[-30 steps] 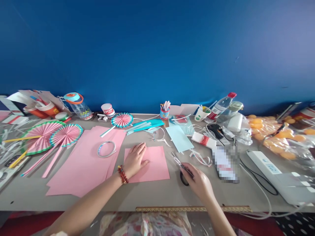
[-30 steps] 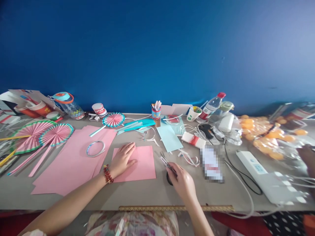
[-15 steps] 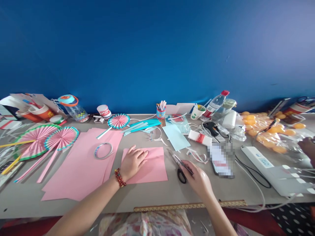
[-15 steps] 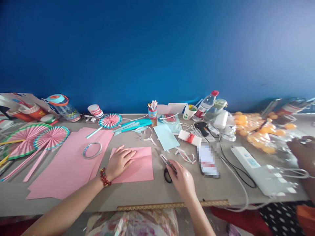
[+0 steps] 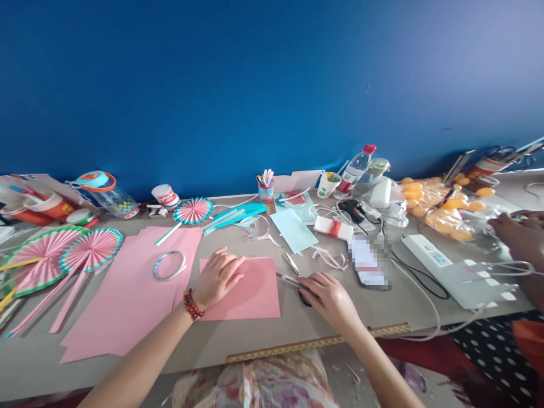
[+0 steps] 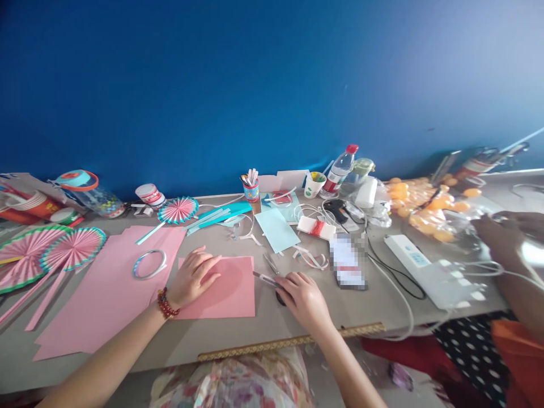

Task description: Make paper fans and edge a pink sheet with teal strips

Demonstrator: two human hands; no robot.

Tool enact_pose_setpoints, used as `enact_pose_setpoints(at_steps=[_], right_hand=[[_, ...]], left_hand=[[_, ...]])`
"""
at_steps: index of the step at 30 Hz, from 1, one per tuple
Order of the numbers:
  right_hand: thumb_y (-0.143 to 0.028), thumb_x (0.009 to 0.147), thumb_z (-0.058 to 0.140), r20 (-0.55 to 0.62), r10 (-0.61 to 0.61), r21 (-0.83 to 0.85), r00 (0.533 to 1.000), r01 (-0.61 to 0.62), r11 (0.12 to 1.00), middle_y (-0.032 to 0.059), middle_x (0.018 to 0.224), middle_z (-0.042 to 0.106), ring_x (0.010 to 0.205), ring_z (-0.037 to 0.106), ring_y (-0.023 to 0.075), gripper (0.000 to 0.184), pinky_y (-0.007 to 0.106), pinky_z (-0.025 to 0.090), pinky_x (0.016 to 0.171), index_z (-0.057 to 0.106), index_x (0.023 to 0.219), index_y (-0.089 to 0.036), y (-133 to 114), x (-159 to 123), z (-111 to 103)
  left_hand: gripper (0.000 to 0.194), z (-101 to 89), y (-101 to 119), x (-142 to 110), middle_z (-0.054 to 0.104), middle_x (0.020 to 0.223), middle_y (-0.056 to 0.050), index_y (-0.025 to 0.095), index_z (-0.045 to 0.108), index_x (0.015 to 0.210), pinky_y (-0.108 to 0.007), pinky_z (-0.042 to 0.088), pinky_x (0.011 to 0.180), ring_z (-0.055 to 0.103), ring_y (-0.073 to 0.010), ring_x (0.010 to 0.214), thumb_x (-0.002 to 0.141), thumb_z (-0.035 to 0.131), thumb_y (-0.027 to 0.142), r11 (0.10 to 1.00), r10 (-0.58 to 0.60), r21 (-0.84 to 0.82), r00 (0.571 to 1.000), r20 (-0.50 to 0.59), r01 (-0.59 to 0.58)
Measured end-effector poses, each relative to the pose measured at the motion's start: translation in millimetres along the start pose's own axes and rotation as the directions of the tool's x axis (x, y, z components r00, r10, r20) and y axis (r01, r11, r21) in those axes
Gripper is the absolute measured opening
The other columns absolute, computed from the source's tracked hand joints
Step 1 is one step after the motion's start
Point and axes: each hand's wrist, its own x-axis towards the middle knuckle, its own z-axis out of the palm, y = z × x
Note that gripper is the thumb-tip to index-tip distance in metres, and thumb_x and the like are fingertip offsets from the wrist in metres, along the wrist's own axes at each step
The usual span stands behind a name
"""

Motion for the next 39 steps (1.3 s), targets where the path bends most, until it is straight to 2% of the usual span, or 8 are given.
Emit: enact_pose_setpoints(at_steps=[4, 7, 11, 14, 16, 22, 32, 39], right_hand=[[-0.03, 0.1, 0.047, 0.041, -0.077, -0.023, 0.996, 0.078, 0.997, 0.0069, 0.092, 0.067, 0.084, 0.061, 0.0205, 0.026, 0.034, 0.047, 0.078, 0.07, 0.111, -0.024, -1.9, -1.6, -2.4], [-0.031, 0.1, 0.048, 0.061, -0.085, -0.036, 0.995, 0.087, 0.996, 0.0063, 0.091, 0.066, 0.084, 0.06, 0.0202, 0.025, 0.033, 0.045, 0.079, 0.07, 0.111, -0.025, -4.0, -2.3, -3.3], [-0.03, 0.101, 0.048, 0.083, -0.099, -0.076, 0.992, 0.105, 0.992, 0.0055, 0.088, 0.065, 0.082, 0.059, 0.0192, 0.026, 0.033, 0.043, 0.078, 0.071, 0.11, -0.025, -6.4, -1.0, -4.8], [-0.029, 0.101, 0.047, 0.089, -0.123, -0.111, 0.988, 0.133, 0.985, 0.0055, 0.088, 0.065, 0.082, 0.059, 0.0187, 0.027, 0.033, 0.043, 0.078, 0.071, 0.111, -0.025, -7.1, 1.2, -6.7], [-0.028, 0.101, 0.047, 0.097, -0.146, -0.129, 0.985, 0.157, 0.979, 0.0054, 0.088, 0.065, 0.081, 0.059, 0.0184, 0.027, 0.032, 0.043, 0.079, 0.071, 0.112, -0.025, -6.8, 1.7, -7.9], [-0.026, 0.099, 0.05, 0.125, -0.2, -0.121, 0.972, 0.215, 0.969, 0.0046, 0.086, 0.064, 0.079, 0.058, 0.0173, 0.027, 0.03, 0.043, 0.077, 0.071, 0.116, -0.028, -5.1, -8.1, -10.9], [-0.021, 0.1, 0.047, 0.143, -0.198, -0.137, 0.97, 0.218, 0.966, 0.0049, 0.087, 0.064, 0.079, 0.057, 0.0168, 0.031, 0.03, 0.043, 0.076, 0.068, 0.12, -0.027, -12.7, -26.3, -14.0], [-0.021, 0.097, 0.052, 0.14, -0.157, -0.199, 0.978, 0.183, 0.963, 0.0047, 0.089, 0.065, 0.081, 0.058, 0.0174, 0.028, 0.031, 0.042, 0.077, 0.069, 0.118, -0.028, -18.8, -29.3, -9.2]], left_hand=[[0.051, -1.5, -3.6, 1.2, 0.064, 0.106, -0.008, 0.022, 0.04, 0.143, -0.051, 0.042, 0.11, 0.063, -0.0223, 0.104, 0.095, 0.055, 0.021, 0.999, -0.027, 0.023, 0.999, -0.033, 0.027], [0.05, -9.3, 2.0, 1.8, 0.063, 0.119, -0.011, 0.022, 0.041, 0.144, -0.054, 0.037, 0.113, 0.06, -0.0253, 0.115, 0.096, 0.055, 0.026, 0.993, -0.094, 0.067, 0.996, 0.007, 0.094], [0.051, -23.4, 26.0, -2.0, 0.041, 0.154, -0.013, 0.021, 0.04, 0.148, -0.054, 0.025, 0.119, 0.036, -0.0289, 0.142, 0.099, 0.047, 0.033, 0.999, 0.008, 0.043, 0.972, 0.236, -0.019], [0.058, -23.6, 43.9, -8.7, 0.028, 0.161, -0.009, 0.024, 0.033, 0.153, -0.053, 0.022, 0.12, 0.023, -0.0289, 0.149, 0.1, 0.043, 0.046, 0.986, 0.164, -0.038, 0.899, 0.406, -0.162], [0.063, -17.6, 49.5, -13.6, 0.024, 0.163, -0.01, 0.025, 0.03, 0.154, -0.053, 0.021, 0.12, 0.021, -0.0298, 0.149, 0.099, 0.041, 0.054, 0.984, 0.175, -0.049, 0.877, 0.447, -0.171], [0.064, -2.5, 46.4, -21.3, 0.031, 0.16, -0.009, 0.028, 0.033, 0.153, -0.054, 0.02, 0.119, 0.025, -0.03, 0.148, 0.097, 0.042, 0.059, 0.995, 0.103, -0.038, 0.889, 0.447, -0.096], [0.083, -5.2, 45.3, -22.2, 0.026, 0.162, -0.006, 0.038, 0.034, 0.151, -0.064, 0.013, 0.116, 0.017, -0.0391, 0.148, 0.081, 0.045, 0.081, 0.988, 0.144, -0.111, 0.878, 0.456, -0.104], [0.088, -7.7, 47.2, -18.3, 0.027, 0.162, -0.008, 0.039, 0.031, 0.152, -0.07, 0.006, 0.114, 0.017, -0.0406, 0.148, 0.078, 0.046, 0.083, 0.981, 0.185, -0.144, 0.872, 0.454, -0.133]])
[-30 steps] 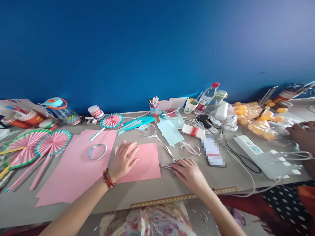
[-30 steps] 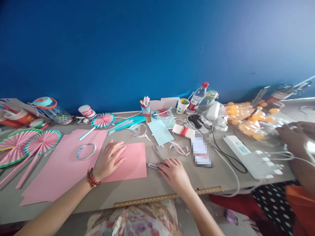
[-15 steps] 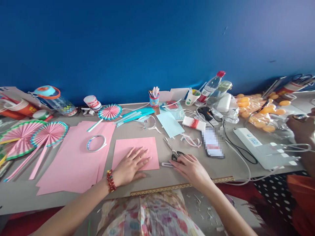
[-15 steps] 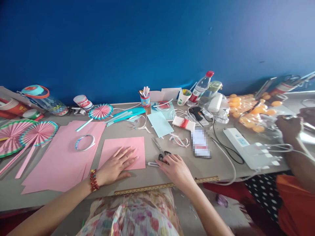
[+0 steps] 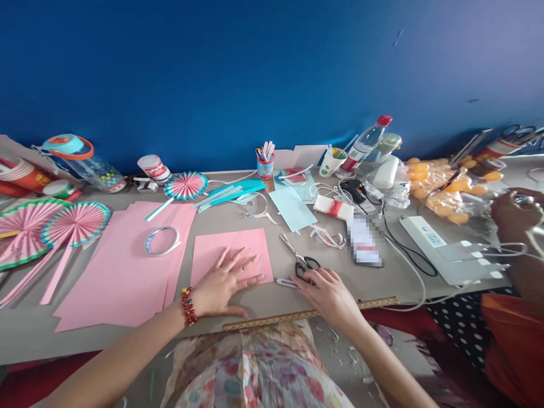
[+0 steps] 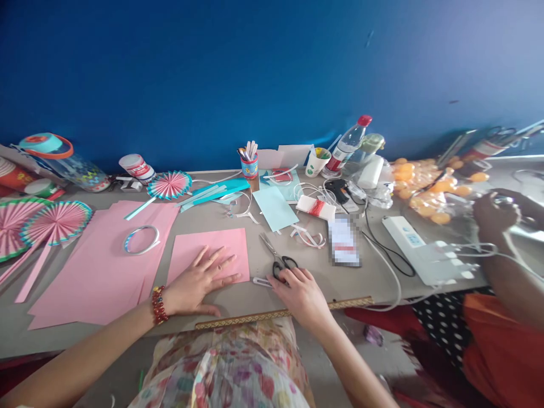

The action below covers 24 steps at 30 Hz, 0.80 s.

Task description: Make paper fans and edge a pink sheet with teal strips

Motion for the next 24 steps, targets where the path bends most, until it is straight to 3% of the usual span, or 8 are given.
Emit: enact_pose_setpoints(at_steps=[5, 11, 16, 24], right_hand=[[-0.019, 0.095, 0.055, -0.006, -0.014, -0.035, 1.0, 0.014, 0.999, 0.0037, 0.089, 0.065, 0.08, 0.058, 0.0178, 0.028, 0.032, 0.042, 0.078, 0.068, 0.118, -0.029, 1.5, -1.0, 2.2], [-0.019, 0.097, 0.052, 0.005, -0.008, -0.057, 1.0, 0.008, 0.998, 0.0039, 0.09, 0.064, 0.081, 0.057, 0.0183, 0.03, 0.032, 0.041, 0.077, 0.066, 0.121, -0.029, 1.8, -3.9, 7.1], [-0.017, 0.096, 0.051, 0.02, -0.032, -0.038, 0.999, 0.033, 0.999, 0.0049, 0.09, 0.065, 0.082, 0.058, 0.019, 0.031, 0.032, 0.041, 0.077, 0.066, 0.122, -0.027, 1.0, -6.2, 4.8], [-0.018, 0.098, 0.049, 0.016, -0.031, -0.078, 0.999, 0.032, 0.996, 0.005, 0.089, 0.065, 0.081, 0.057, 0.0185, 0.03, 0.033, 0.041, 0.078, 0.066, 0.121, -0.025, -4.0, -7.5, 8.0]], left_hand=[[0.088, -0.4, -2.1, 0.9, 0.031, 0.16, -0.007, 0.035, 0.028, 0.154, -0.063, 0.008, 0.118, 0.023, -0.0337, 0.147, 0.081, 0.048, 0.08, 0.997, 0.058, -0.049, 0.998, 0.006, -0.058], [0.085, 1.6, -4.1, 1.3, 0.028, 0.161, -0.006, 0.041, 0.031, 0.152, -0.067, 0.006, 0.116, 0.022, -0.0365, 0.147, 0.079, 0.048, 0.081, 0.995, 0.058, -0.077, 0.998, 0.03, -0.056], [0.088, 1.8, -4.2, 0.7, 0.029, 0.161, -0.008, 0.038, 0.027, 0.154, -0.067, 0.007, 0.116, 0.022, -0.0369, 0.147, 0.08, 0.048, 0.081, 0.995, 0.069, -0.067, 0.998, 0.012, -0.068], [0.084, 2.5, -4.2, 0.5, 0.029, 0.161, -0.006, 0.04, 0.033, 0.151, -0.067, 0.008, 0.116, 0.022, -0.0365, 0.147, 0.08, 0.05, 0.079, 0.995, 0.062, -0.083, 0.998, 0.003, -0.062]])
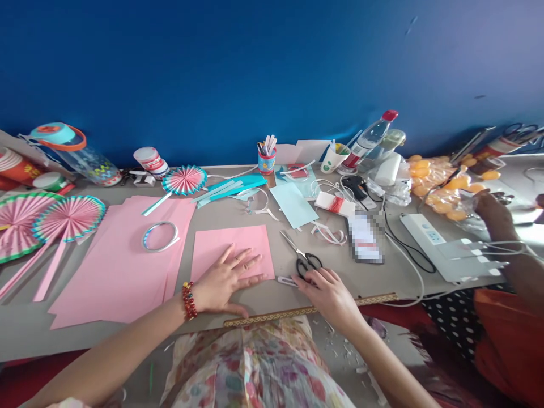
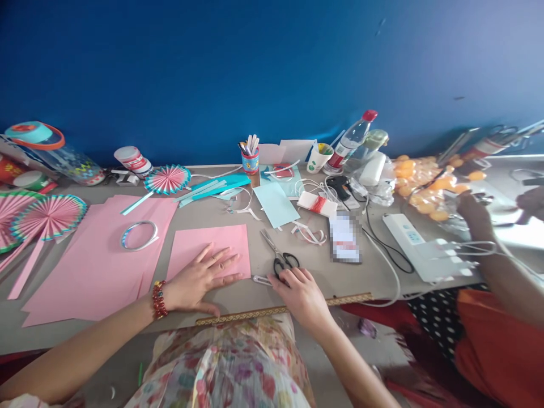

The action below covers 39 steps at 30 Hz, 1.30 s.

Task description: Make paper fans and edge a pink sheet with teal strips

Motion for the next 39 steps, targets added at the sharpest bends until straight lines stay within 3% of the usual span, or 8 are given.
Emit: enact_pose_setpoints(at_steps=[16, 21, 27, 39], right_hand=[[-0.015, 0.098, 0.049, -0.003, 0.019, 0.009, 1.0, -0.019, 1.0, 0.0051, 0.09, 0.065, 0.082, 0.056, 0.019, 0.032, 0.035, 0.041, 0.08, 0.065, 0.125, -0.023, -12.1, -7.3, 9.5], [-0.016, 0.099, 0.049, -0.065, 0.021, -0.008, 0.998, -0.021, 1.0, 0.0038, 0.086, 0.064, 0.079, 0.056, 0.0181, 0.029, 0.034, 0.039, 0.079, 0.067, 0.12, -0.024, -16.2, -3.4, 11.7], [-0.016, 0.099, 0.05, -0.107, 0.019, 0.003, 0.994, -0.018, 1.0, 0.004, 0.086, 0.063, 0.078, 0.055, 0.0182, 0.028, 0.035, 0.038, 0.082, 0.067, 0.12, -0.023, -20.3, -3.4, 17.9], [-0.019, 0.1, 0.051, -0.116, 0.028, 0.041, 0.993, -0.023, 0.999, 0.003, 0.083, 0.062, 0.076, 0.052, 0.0176, 0.024, 0.035, 0.036, 0.082, 0.068, 0.117, -0.021, -36.9, 1.5, 16.3]], left_hand=[[0.087, 1.7, -0.4, -0.8, 0.025, 0.162, -0.008, 0.038, 0.024, 0.155, -0.067, 0.004, 0.116, 0.02, -0.0365, 0.148, 0.082, 0.047, 0.079, 1.0, 0.01, 0.018, 0.999, 0.031, -0.01], [0.086, 2.2, -0.5, -1.2, 0.024, 0.163, -0.007, 0.038, 0.023, 0.155, -0.065, 0.003, 0.116, 0.019, -0.0363, 0.148, 0.083, 0.044, 0.079, 0.999, 0.012, 0.049, 0.999, 0.033, -0.014], [0.09, 2.5, -1.1, -0.9, 0.018, 0.164, -0.008, 0.032, 0.015, 0.157, -0.064, -0.005, 0.116, 0.012, -0.0357, 0.15, 0.085, 0.036, 0.081, 0.997, 0.003, 0.077, 0.992, 0.124, -0.013], [0.092, 4.0, -2.2, -1.3, 0.014, 0.165, -0.007, 0.029, 0.012, 0.158, -0.063, -0.013, 0.115, 0.007, -0.035, 0.151, 0.085, 0.032, 0.082, 0.999, 0.004, 0.037, 0.991, 0.132, -0.009]])
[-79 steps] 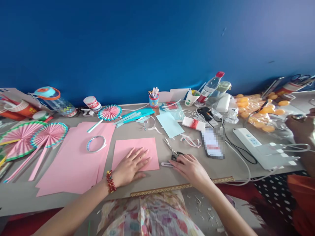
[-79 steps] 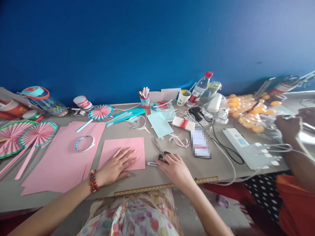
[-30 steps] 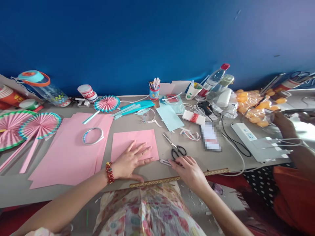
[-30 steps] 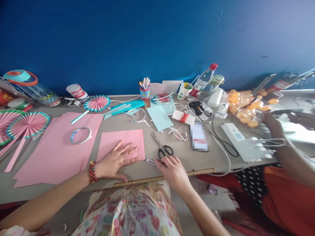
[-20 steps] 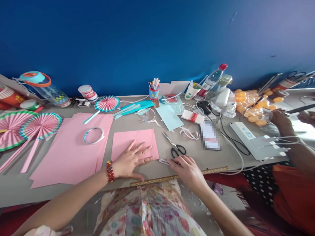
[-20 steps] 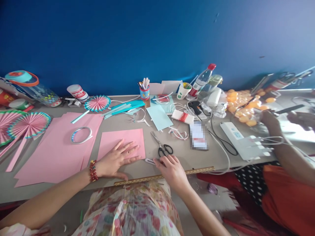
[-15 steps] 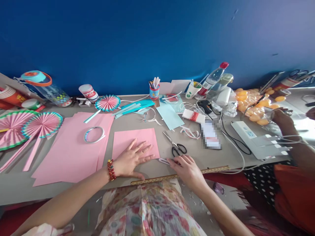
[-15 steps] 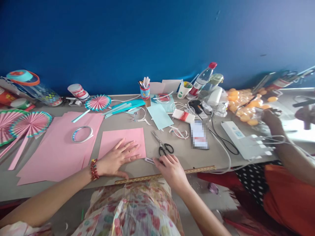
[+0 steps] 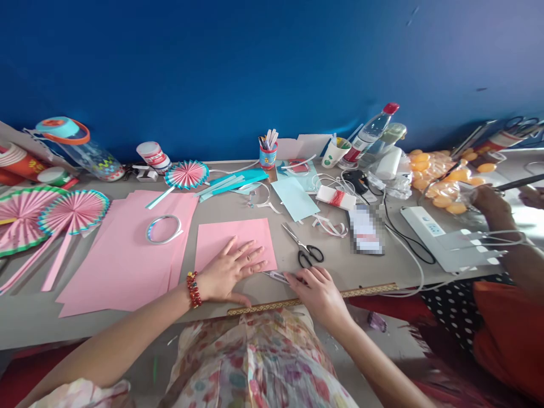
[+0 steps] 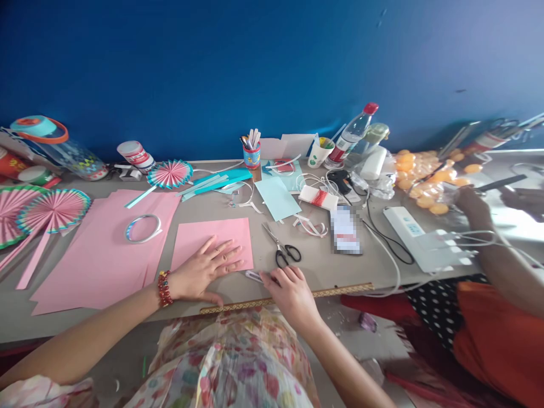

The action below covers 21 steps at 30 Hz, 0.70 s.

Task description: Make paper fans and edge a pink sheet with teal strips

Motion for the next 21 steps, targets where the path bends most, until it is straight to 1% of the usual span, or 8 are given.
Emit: enact_pose_setpoints(at_steps=[3, 7, 10, 13, 16, 18, 19, 21], right_hand=[[-0.02, 0.099, 0.053, 0.007, -0.005, -0.014, 1.0, 0.005, 1.0, 0.0026, 0.082, 0.062, 0.076, 0.051, 0.018, 0.023, 0.035, 0.035, 0.081, 0.068, 0.117, -0.023, -6.4, 4.3, 2.4], [-0.021, 0.099, 0.053, 0.009, -0.007, -0.009, 1.0, 0.007, 1.0, 0.0026, 0.08, 0.061, 0.075, 0.051, 0.0177, 0.024, 0.035, 0.035, 0.08, 0.067, 0.118, -0.022, -16.2, 12.4, 2.4], [-0.02, 0.099, 0.053, 0.009, -0.012, 0.001, 1.0, 0.012, 1.0, 0.0021, 0.079, 0.061, 0.074, 0.05, 0.0172, 0.022, 0.034, 0.036, 0.078, 0.068, 0.116, -0.023, -23.5, 18.2, 1.9], [-0.019, 0.098, 0.054, 0.011, -0.003, 0.011, 1.0, 0.003, 1.0, 0.0023, 0.08, 0.062, 0.074, 0.05, 0.0171, 0.022, 0.033, 0.036, 0.077, 0.069, 0.114, -0.023, -28.6, 21.4, 2.6], [-0.02, 0.098, 0.055, 0.03, 0.004, 0.02, 1.0, -0.005, 1.0, 0.0029, 0.082, 0.062, 0.075, 0.051, 0.0175, 0.022, 0.034, 0.036, 0.076, 0.068, 0.115, -0.023, -30.5, 21.8, 3.3], [-0.02, 0.098, 0.055, 0.034, 0.009, 0.019, 0.999, -0.01, 1.0, 0.0031, 0.083, 0.063, 0.076, 0.051, 0.0178, 0.021, 0.034, 0.036, 0.077, 0.069, 0.113, -0.023, -30.7, 21.2, 3.8], [-0.019, 0.098, 0.055, 0.03, 0.014, 0.015, 0.999, -0.015, 1.0, 0.0031, 0.083, 0.063, 0.076, 0.051, 0.0177, 0.02, 0.034, 0.036, 0.078, 0.069, 0.112, -0.023, -30.6, 20.8, 4.1], [-0.017, 0.097, 0.055, 0.021, 0.023, 0.011, 1.0, -0.024, 1.0, 0.003, 0.083, 0.063, 0.076, 0.051, 0.0176, 0.021, 0.034, 0.036, 0.079, 0.069, 0.111, -0.023, -30.4, 20.2, 4.9]], left_hand=[[0.092, -0.3, 0.2, 0.1, 0.016, 0.165, -0.008, 0.028, 0.015, 0.158, -0.063, -0.011, 0.116, 0.008, -0.0352, 0.151, 0.085, 0.034, 0.081, 1.0, 0.001, -0.009, 1.0, -0.016, -0.001], [0.093, -0.4, 0.9, 0.5, 0.017, 0.164, -0.01, 0.025, 0.018, 0.158, -0.063, -0.009, 0.116, 0.008, -0.0356, 0.151, 0.085, 0.037, 0.08, 1.0, 0.004, -0.008, 1.0, -0.024, -0.004], [0.094, 0.7, 2.1, 0.8, 0.016, 0.164, -0.01, 0.023, 0.014, 0.158, -0.062, -0.01, 0.116, 0.007, -0.0345, 0.151, 0.086, 0.036, 0.08, 1.0, -0.005, -0.015, 1.0, -0.016, 0.005], [0.096, 0.9, 2.7, 0.6, 0.015, 0.164, -0.01, 0.023, 0.009, 0.159, -0.062, -0.013, 0.116, 0.006, -0.0342, 0.152, 0.086, 0.035, 0.08, 0.998, -0.012, -0.066, 1.0, -0.005, 0.011], [0.099, -2.5, -1.5, -1.3, 0.013, 0.165, -0.01, 0.025, -0.001, 0.159, -0.061, -0.013, 0.117, 0.008, -0.034, 0.152, 0.086, 0.036, 0.08, 0.98, -0.022, -0.2, 1.0, 0.001, 0.022], [0.092, -6.8, -8.6, -3.7, 0.009, 0.165, -0.009, 0.026, -0.007, 0.158, -0.057, -0.01, 0.119, 0.009, -0.031, 0.152, 0.091, 0.031, 0.075, 0.933, -0.066, -0.353, 0.998, 0.009, 0.065], [0.085, -9.1, -13.1, -5.0, 0.006, 0.166, -0.007, 0.027, -0.008, 0.158, -0.053, -0.008, 0.121, 0.008, -0.0288, 0.153, 0.094, 0.026, 0.072, 0.889, -0.096, -0.447, 0.995, 0.018, 0.094], [0.072, -13.1, -22.3, -7.7, 0.003, 0.166, -0.003, 0.028, -0.006, 0.158, -0.047, -0.001, 0.123, 0.005, -0.0248, 0.153, 0.099, 0.014, 0.065, 0.753, -0.153, -0.642, 0.988, 0.038, 0.141]])
